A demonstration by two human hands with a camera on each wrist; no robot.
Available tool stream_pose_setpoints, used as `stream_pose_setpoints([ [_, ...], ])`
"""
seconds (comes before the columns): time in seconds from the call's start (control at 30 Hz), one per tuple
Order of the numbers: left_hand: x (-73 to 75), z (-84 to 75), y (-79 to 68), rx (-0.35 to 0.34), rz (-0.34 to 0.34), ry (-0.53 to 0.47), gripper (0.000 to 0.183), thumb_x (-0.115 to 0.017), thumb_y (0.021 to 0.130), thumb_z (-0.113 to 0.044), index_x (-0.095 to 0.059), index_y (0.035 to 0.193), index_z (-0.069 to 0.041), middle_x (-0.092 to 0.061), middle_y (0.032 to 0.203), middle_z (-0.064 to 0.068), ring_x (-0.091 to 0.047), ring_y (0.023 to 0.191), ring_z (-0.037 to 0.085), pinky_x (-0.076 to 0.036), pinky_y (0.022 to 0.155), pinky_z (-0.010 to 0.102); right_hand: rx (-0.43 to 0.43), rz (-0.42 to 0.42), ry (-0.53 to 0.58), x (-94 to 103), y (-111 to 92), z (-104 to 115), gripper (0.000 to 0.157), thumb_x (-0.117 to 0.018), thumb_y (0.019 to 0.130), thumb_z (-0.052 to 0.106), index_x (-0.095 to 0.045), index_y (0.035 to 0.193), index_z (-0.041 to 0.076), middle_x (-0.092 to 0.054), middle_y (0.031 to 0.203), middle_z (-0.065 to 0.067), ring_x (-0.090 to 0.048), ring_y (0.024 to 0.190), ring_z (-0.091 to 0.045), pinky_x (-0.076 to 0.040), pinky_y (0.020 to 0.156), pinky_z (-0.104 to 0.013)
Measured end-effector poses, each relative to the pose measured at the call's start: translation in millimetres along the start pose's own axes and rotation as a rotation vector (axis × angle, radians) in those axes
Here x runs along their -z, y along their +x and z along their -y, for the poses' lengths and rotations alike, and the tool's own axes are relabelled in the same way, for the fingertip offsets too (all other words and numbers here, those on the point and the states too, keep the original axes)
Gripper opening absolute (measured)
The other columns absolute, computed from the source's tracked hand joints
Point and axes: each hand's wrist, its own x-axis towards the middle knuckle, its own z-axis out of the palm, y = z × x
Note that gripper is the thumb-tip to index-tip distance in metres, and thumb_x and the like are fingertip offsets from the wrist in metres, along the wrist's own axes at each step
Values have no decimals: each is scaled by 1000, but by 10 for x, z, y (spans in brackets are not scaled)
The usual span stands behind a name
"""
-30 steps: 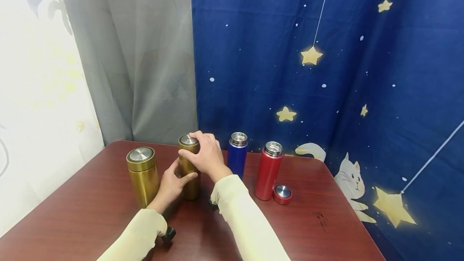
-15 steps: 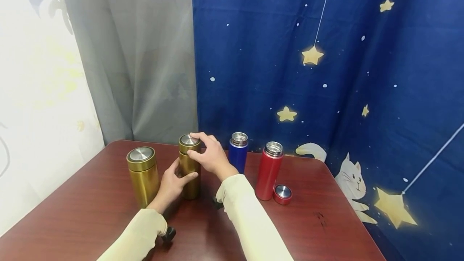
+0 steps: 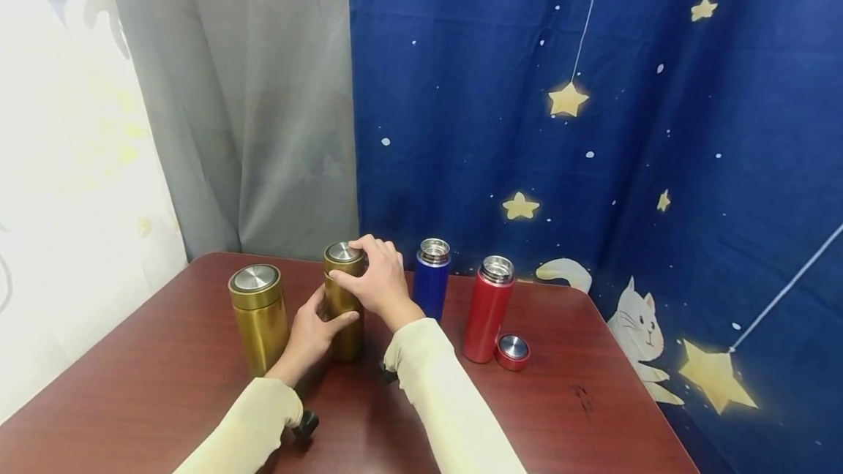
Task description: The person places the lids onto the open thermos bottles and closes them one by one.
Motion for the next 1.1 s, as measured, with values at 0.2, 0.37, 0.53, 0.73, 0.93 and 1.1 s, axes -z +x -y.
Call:
stream_pose_setpoints([
  [0.2, 23, -22, -11, 6, 25, -28, 72, -73, 64, -38, -38, 127, -28, -53, 111, -2, -53, 97, 15, -44, 81, 36, 14, -44, -210, -36, 3, 82, 57, -58, 63, 64, -49, 103, 24, -49, 88, 11, -40, 82, -10, -30, 77, -30],
  [0.37, 36, -27, 3, 5, 22, -19, 73, -72, 64, -41, -39, 127, -27, -53, 111, -2, -53, 97, 16, -44, 80, 37, 45, 45, -213, -35, -2, 112, 59, -50, 72, 63, -41, 124, 38, -52, 99, 7, -40, 89, -12, -31, 80, -35],
  [0.53, 30, -31, 8, -7, 20, -2, 73, -73, 64, -41, -39, 126, -27, -54, 111, -2, -53, 97, 15, -44, 81, 37, 99, 135, 47, 19, -16, 62, 49, -54, 79, 40, -44, 125, 29, -45, 125, 5, -32, 116, -16, -24, 94, -41],
  [0.73, 28, -36, -3, -14, 7, 2, 73, -73, 63, -41, -40, 126, -25, -55, 110, -2, -54, 96, 14, -44, 80, 36, 139, 169, 166, 57, -19, 28, 48, -52, 77, 25, -47, 124, 22, -45, 123, 7, -32, 116, -10, -25, 95, -37],
  [0.93, 27, -43, -8, -16, 8, -13, 70, -75, 65, -32, -41, 126, -26, -55, 110, -2, -54, 95, 15, -44, 80, 36, 114, 152, 84, 50, -22, 18, 49, -53, 76, 31, -46, 124, 28, -48, 119, 11, -38, 109, -8, -28, 92, -35],
  [1.1, 22, -36, -10, -12, 5, -11, 70, -75, 66, -27, -40, 126, -25, -54, 110, -1, -54, 96, 15, -44, 80, 37, 128, 123, 20, 41, -11, 13, 50, -56, 75, 38, -47, 123, 29, -53, 115, 10, -43, 100, -10, -31, 87, -34],
])
